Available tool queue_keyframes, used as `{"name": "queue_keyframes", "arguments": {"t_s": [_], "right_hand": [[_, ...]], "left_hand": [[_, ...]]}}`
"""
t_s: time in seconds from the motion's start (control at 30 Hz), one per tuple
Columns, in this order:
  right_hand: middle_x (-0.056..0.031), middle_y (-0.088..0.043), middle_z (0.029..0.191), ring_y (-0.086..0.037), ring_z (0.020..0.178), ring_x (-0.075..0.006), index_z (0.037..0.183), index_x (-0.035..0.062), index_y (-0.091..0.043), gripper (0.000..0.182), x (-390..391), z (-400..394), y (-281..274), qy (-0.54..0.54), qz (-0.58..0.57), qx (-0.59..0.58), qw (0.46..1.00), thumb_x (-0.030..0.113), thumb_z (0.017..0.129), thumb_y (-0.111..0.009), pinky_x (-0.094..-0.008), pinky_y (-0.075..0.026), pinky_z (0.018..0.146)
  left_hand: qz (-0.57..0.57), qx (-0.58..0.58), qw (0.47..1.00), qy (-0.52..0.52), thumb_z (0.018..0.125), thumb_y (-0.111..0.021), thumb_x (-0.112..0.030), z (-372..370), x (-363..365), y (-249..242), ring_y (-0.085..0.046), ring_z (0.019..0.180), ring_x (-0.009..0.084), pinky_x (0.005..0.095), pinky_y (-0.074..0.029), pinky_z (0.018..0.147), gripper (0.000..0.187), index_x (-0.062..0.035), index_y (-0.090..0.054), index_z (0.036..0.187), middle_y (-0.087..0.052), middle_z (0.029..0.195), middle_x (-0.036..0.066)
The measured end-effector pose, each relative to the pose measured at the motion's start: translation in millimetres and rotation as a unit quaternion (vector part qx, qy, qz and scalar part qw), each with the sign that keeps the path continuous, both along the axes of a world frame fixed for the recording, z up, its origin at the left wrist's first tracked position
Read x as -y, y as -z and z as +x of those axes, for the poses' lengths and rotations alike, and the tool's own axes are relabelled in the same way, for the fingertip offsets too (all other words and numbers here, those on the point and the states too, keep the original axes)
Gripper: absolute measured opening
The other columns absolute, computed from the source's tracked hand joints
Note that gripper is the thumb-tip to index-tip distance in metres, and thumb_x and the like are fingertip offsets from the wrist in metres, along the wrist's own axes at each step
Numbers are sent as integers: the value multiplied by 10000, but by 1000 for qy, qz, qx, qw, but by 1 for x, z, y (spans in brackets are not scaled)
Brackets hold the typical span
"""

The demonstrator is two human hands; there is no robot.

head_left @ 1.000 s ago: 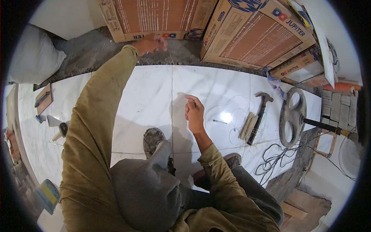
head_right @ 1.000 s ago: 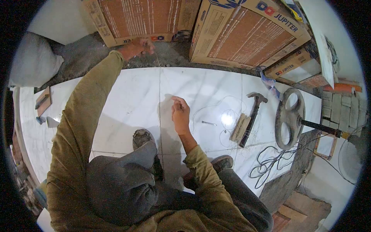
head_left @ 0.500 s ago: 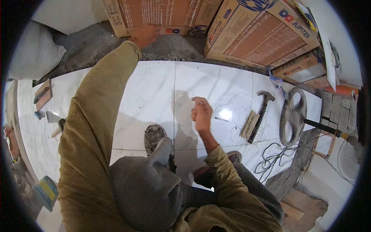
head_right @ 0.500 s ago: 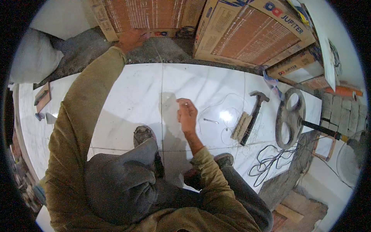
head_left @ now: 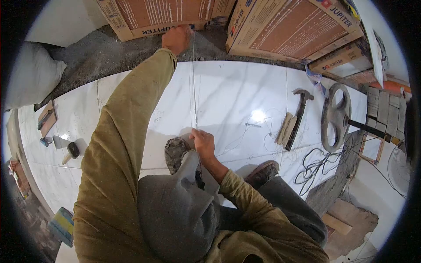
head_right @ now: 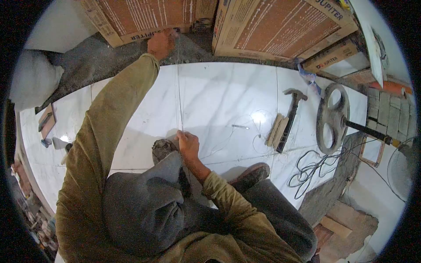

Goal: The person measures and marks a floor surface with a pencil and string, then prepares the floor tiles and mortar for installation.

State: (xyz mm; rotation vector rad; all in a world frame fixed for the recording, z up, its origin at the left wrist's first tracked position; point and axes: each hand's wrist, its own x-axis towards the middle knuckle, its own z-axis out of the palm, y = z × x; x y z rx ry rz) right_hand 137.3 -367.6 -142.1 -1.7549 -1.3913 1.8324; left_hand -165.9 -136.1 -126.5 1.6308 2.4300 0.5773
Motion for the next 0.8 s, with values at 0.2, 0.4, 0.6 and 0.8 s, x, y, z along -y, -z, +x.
{"name": "queue_keyframes", "arguments": {"t_s": [0.2,0.4,0.6,0.8], "right_hand": [[-145,-709,730,-673,686,-289,772,4,-727,399,-5,3,-15,-30,-16,73,997,375,848,-602,-386,-498,673],[-131,-705,707,-679,692,-268,776,15,-737,398,-9,6,-21,-27,-56,88,994,391,829,-618,-377,-514,699],[-38,-525,527,-424,373,-104,804,-51,-655,348,0,9,5,46,-53,7,997,282,904,-647,-282,-301,358],[-46,-527,503,-478,368,-136,762,-52,-649,394,-9,8,-33,68,-130,-6,989,315,905,-633,-292,-357,357]], "left_hand": [[28,-14,999,-19,862,-613,-241,-3,-3,20,-651,943,377,500,-529,822,232,-183,-690,1073,-694,1034,133],[65,105,992,-33,899,-585,-248,-4,4,16,-647,927,393,500,-519,807,195,-142,-709,1007,-692,988,170],[72,105,991,-37,845,-659,-238,-30,1,26,-677,837,325,478,-536,764,132,-216,-732,953,-709,905,124],[37,90,994,-43,866,-642,-240,-10,-4,16,-671,903,342,479,-532,806,137,-216,-732,967,-705,959,146]]}}
